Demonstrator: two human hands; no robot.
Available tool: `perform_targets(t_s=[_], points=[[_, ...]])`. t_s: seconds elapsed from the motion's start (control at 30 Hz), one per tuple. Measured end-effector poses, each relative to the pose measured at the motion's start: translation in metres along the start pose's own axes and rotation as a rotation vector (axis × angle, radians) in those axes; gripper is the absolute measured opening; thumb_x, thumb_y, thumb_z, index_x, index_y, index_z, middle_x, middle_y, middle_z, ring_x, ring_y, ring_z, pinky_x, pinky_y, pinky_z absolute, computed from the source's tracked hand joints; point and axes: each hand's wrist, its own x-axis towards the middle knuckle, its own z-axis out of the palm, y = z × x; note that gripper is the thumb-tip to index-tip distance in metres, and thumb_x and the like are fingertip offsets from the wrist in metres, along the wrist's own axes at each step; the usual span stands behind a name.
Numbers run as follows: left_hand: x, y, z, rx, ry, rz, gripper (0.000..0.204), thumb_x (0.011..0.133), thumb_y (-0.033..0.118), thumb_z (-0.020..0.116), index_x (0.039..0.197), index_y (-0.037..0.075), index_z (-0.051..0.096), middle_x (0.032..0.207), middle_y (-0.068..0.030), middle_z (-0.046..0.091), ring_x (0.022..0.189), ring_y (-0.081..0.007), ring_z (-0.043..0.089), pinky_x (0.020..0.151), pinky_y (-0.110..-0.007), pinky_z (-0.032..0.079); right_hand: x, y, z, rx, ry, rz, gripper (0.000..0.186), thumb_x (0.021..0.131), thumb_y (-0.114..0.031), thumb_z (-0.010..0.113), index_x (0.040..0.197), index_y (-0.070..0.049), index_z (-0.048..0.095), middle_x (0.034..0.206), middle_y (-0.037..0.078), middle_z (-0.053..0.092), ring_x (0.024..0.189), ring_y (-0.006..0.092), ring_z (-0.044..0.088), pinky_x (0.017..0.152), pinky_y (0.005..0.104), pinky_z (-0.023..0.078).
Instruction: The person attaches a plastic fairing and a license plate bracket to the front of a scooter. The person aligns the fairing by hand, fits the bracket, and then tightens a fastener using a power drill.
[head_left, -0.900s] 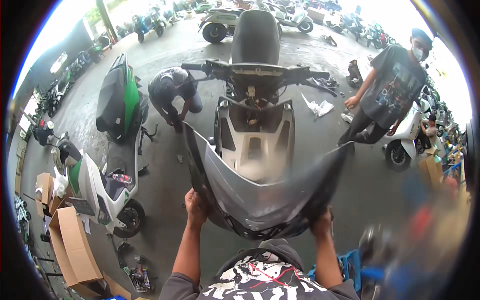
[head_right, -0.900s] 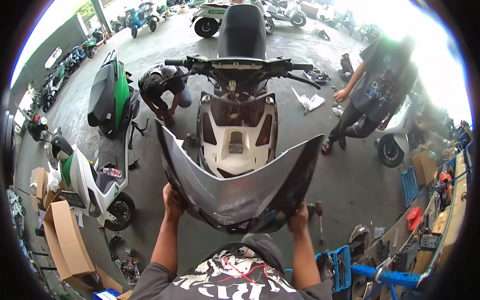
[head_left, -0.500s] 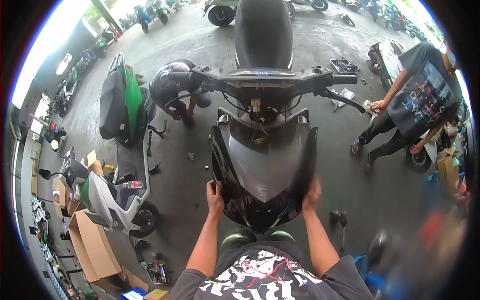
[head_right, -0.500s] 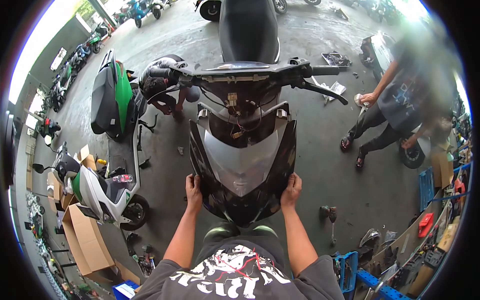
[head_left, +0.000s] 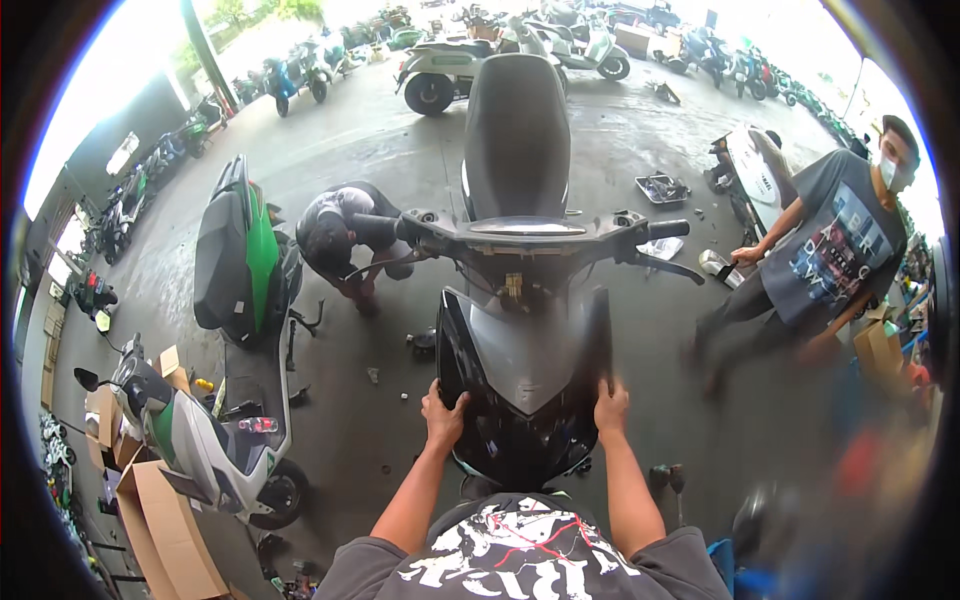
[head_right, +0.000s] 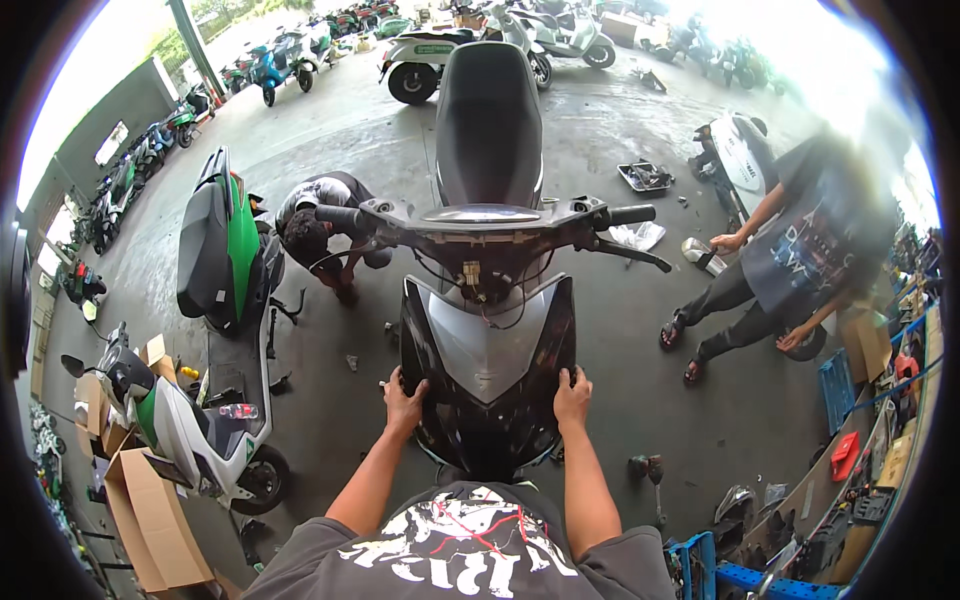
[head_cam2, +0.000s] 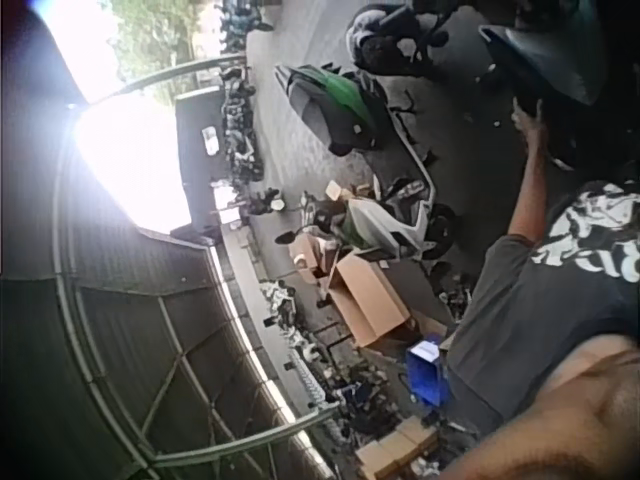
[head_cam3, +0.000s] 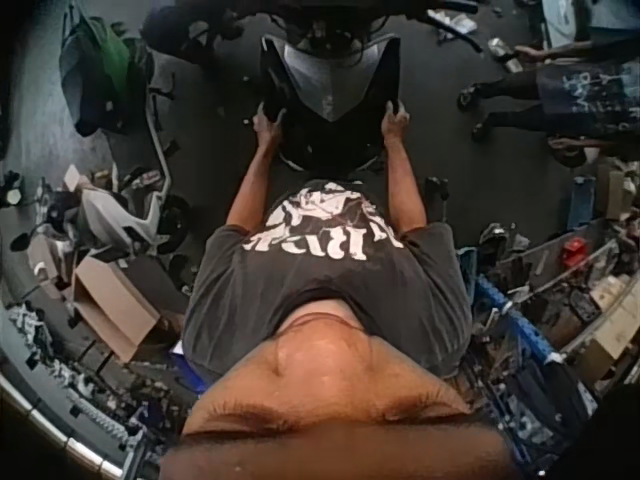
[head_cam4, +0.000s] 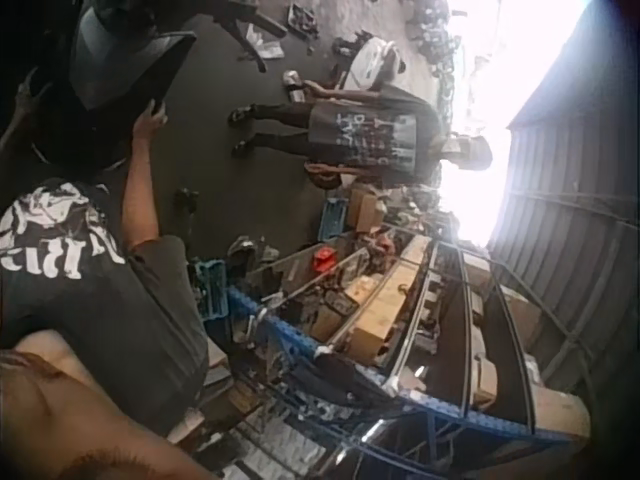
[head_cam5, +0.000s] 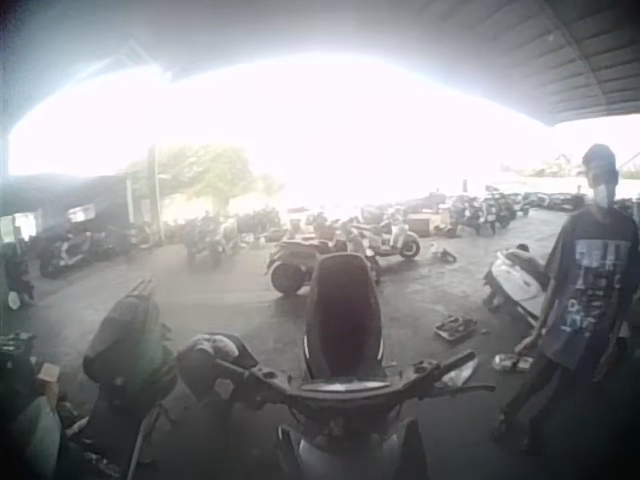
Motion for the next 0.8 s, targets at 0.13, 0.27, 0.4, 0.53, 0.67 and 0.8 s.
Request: perform_targets(t_s=[0.13, 0.27, 0.4, 0.53, 0.67, 0.8], points=[[0.002, -0.023, -0.009, -0.019, -0.034, 0.008, 0.082, 0.083, 0.037, 0.078, 0.147, 0.008, 0.036, 0.133, -0.022, 0.043, 0.126, -0.0385, 0.042, 0.108, -0.047, 0.036, -0.011, 0.008, 0.011, 0.03, 0.011, 0.014, 0.048, 0.097, -0.035, 0.058, 0.134, -0.004, 0.055, 0.121, 0.021, 0.054, 0.112, 0.0382, 0.056, 0.099, 0.0441, 0.045], [0.001, -0.019, -0.005, -0.094, -0.05, -0.002, 0.08, 0.082, 0.03, 0.081, 0.145, 0.007, 0.038, 0.132, -0.0205, 0.041, 0.123, -0.0353, 0.048, 0.106, -0.044, 0.04, -0.004, 0.042, 0.019, 0.058, 0.047, -0.079, 0.047, 0.097, -0.034, 0.059, 0.133, -0.004, 0.057, 0.119, 0.022, 0.054, 0.111, 0.0389, 0.055, 0.097, 0.0449, 0.044], [0.01, -0.021, -0.007, -0.119, -0.06, 0.056, 0.078, 0.081, 0.023, 0.082, 0.143, 0.005, 0.039, 0.131, -0.0195, 0.04, 0.118, -0.0335, 0.053, 0.103, -0.041, 0.044, -0.001, 0.04, 0.026, -0.009, 0.084, -0.103, 0.047, 0.096, -0.033, 0.061, 0.131, -0.002, 0.058, 0.117, 0.022, 0.054, 0.109, 0.0404, 0.053, 0.097, 0.0468, 0.042], [0.013, -0.011, -0.006, -0.07, -0.07, 0.062, 0.076, 0.082, 0.022, 0.081, 0.142, 0.003, 0.039, 0.13, -0.0194, 0.04, 0.117, -0.0335, 0.054, 0.103, -0.04, 0.044, 0.0, 0.036, 0.026, -0.108, 0.123, -0.102, 0.048, 0.095, -0.032, 0.061, 0.132, -0.001, 0.058, 0.113, 0.021, 0.053, 0.106, 0.04, 0.051, 0.098, 0.048, 0.04], [0.014, -0.017, -0.011, -0.058, -0.056, 0.083, 0.074, 0.082, 0.021, 0.081, 0.14, 0.002, 0.04, 0.126, -0.0188, 0.041, 0.115, -0.0327, 0.055, 0.1, -0.04, 0.046, -0.009, 0.025, 0.028, -0.094, 0.103, -0.094, 0.049, 0.096, -0.032, 0.061, 0.134, 0.0, 0.057, 0.11, 0.02, 0.052, 0.105, 0.0385, 0.05, 0.097, 0.048, 0.039], [0.013, -0.015, -0.014, -0.032, -0.074, 0.093, 0.071, 0.081, 0.021, 0.082, 0.137, 0.002, 0.042, 0.122, -0.0177, 0.041, 0.112, -0.0314, 0.057, 0.097, -0.04, 0.048, -0.013, 0.037, 0.033, -0.126, 0.187, -0.181, 0.046, 0.098, -0.031, 0.058, 0.133, -0.001, 0.058, 0.107, 0.018, 0.051, 0.102, 0.0362, 0.05, 0.095, 0.0478, 0.04]])
